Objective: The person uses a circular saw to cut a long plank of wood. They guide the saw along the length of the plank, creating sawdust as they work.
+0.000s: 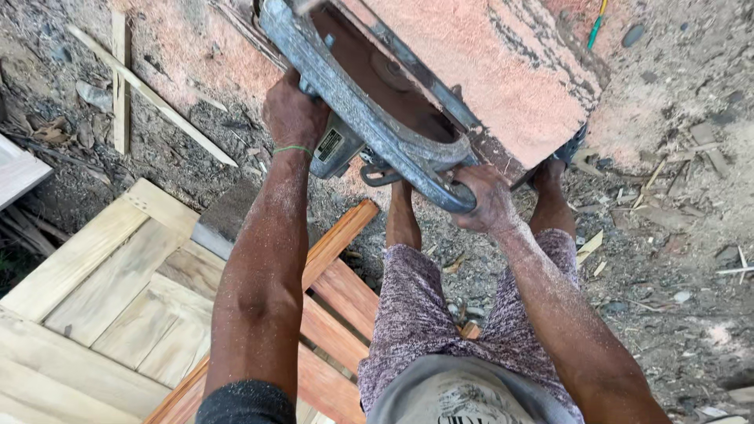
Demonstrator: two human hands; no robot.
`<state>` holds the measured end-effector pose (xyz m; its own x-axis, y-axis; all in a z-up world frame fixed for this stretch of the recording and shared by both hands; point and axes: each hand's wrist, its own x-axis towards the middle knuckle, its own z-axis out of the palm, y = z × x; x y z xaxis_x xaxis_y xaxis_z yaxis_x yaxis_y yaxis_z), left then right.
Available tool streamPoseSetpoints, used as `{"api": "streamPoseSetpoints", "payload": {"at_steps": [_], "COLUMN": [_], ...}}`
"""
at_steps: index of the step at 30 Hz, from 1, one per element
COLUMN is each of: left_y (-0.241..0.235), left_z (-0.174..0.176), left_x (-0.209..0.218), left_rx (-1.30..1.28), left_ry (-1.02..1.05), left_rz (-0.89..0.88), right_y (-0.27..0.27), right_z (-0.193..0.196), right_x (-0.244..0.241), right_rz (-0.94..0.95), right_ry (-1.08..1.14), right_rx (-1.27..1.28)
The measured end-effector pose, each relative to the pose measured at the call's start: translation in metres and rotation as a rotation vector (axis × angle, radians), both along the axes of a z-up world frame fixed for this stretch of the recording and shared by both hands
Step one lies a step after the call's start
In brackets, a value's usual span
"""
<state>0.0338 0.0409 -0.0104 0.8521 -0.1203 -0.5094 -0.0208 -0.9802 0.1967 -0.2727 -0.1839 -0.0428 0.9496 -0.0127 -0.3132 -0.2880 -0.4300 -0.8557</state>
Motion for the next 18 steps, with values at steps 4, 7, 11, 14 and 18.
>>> {"api": "streamPoseSetpoints", "payload": {"at_steps": [4,7,11,14,18], "left_y": [0.0,0.006,0.003,0.006,0.005], "left_z": [-0.012,-0.012,-0.014,-0.009,-0.01], "left_x": [0.014,0.008,0.015,0.012,0.019], "left_rx": [-0.003,0.071,0.048,0.028,0.034], "left_ry": [-0.024,0.016,-0.084,-0.041,0.013], "left_rz": [-0.017,-0.021,-0.099,-0.031,0.01], "right_y": [-0.006,-0.004,-0.005,0.001,-0.003], "right_z": [-0.002,0.009,0.002,-0.001,-0.001], "right_x": [0.019,0.018,0.026,0.019,0.024], "right_rz": [-0.002,-0.006,0.051,0.042,0.044], "right_ry": [-0.004,0.067,0.04,0.064,0.046], "right_rx": [-0.018,0.122,0.008,-0.073,0.042]}}
